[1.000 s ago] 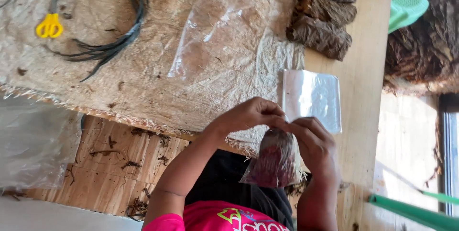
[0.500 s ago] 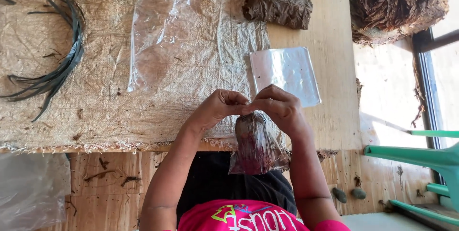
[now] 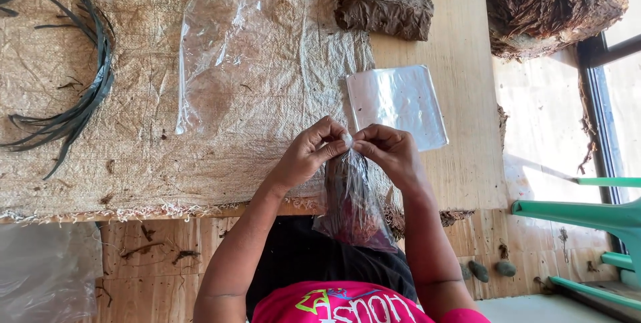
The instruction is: The person places dried leaf bundles into clear plastic bags on a wooden table, folds the bags, and ties them with black plastic ties. The person repeats this process for multiple bundles, stacking the finished packages on the table.
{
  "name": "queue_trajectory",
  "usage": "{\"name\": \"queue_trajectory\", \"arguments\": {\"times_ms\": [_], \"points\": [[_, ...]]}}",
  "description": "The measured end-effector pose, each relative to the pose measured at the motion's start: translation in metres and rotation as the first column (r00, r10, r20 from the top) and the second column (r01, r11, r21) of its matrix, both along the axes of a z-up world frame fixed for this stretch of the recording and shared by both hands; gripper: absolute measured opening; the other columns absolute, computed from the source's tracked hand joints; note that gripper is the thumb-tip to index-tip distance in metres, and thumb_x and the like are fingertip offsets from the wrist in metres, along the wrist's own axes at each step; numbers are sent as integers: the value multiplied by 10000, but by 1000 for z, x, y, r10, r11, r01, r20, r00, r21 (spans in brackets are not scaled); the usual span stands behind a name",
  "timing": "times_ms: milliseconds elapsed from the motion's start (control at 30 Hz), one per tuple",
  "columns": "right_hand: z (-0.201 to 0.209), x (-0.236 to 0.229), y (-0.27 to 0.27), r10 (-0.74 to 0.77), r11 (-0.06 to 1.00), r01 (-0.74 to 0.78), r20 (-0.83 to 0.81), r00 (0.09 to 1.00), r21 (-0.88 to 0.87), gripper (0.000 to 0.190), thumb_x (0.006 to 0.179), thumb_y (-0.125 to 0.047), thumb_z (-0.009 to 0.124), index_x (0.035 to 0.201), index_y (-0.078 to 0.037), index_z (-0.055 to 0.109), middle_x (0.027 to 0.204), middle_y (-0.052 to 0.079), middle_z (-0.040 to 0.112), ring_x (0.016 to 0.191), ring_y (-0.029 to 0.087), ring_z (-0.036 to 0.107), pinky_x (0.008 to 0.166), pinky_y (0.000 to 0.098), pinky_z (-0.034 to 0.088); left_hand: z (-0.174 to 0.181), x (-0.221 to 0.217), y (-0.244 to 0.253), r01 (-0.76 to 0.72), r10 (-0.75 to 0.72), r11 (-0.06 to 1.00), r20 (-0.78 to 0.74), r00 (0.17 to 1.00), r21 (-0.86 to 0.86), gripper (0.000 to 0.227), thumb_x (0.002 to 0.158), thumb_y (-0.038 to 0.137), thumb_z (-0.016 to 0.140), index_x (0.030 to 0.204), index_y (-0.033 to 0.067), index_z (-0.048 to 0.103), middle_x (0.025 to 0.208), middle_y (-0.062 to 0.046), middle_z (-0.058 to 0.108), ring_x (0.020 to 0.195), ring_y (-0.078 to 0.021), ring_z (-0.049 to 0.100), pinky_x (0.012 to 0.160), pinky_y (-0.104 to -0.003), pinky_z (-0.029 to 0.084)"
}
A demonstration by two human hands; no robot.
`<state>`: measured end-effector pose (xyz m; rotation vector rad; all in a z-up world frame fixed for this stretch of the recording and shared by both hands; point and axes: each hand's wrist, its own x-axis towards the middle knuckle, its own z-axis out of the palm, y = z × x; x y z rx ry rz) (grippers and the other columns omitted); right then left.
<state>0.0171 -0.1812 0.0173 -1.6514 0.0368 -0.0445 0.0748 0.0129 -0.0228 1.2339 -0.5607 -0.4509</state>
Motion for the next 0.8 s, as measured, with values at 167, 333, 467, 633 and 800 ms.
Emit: {"name": "queue_trajectory", "arguments": {"times_ms": [167, 333, 467, 633, 800], "points": [[-33, 2, -4, 87, 978, -94, 44, 995, 185, 143, 846, -32, 790, 898, 38, 677, 783, 91, 606, 736, 123, 564, 693, 296, 527, 15, -1, -1, 25, -25, 1000, 13, 1000, -5, 55, 1002, 114, 680, 999, 64, 656, 916, -40, 616, 922, -125, 578, 871, -326, 497], [-31, 6, 8, 29, 999, -35, 190, 981, 28, 144, 851, -89, 757, 879, 21, 669, 758, 113, 571, 682, 167, 556, 641, 324, 507, 7, -2, -4, -48, 48, 999, -42, 998, 8, 54, 971, 91, 688, 1000, 49, 672, 846, -42, 613, 844, -110, 576, 795, -305, 491], [-16, 9, 24, 65, 863, 192, 481, 874, -467, 137, 797, 41, 752, 883, -43, 684, 757, 99, 632, 620, 256, 642, 583, 358, 540, 16, -8, -7, -188, 186, 982, -122, 975, -5, 90, 971, 33, 623, 1047, 25, 671, 768, -19, 562, 795, -73, 533, 720, -246, 450], [-9, 4, 32, 39, 859, 207, 464, 885, -468, 119, 880, 17, 747, 965, -65, 739, 784, 100, 667, 665, 264, 680, 621, 377, 571, 1, -1, -5, -269, 266, 963, -118, 957, -16, 73, 984, 62, 654, 1054, 48, 661, 785, -21, 599, 803, -61, 527, 729, -246, 445], [9, 0, 32, -85, 948, 183, 349, 933, -259, 203, 960, 4, 690, 1149, -58, 729, 796, 119, 715, 691, 194, 694, 665, 371, 587, -6, -2, -6, -246, 230, 965, -163, 959, -85, 94, 972, 31, 697, 1049, 46, 646, 807, -51, 682, 795, -49, 596, 738, -223, 467]]}}
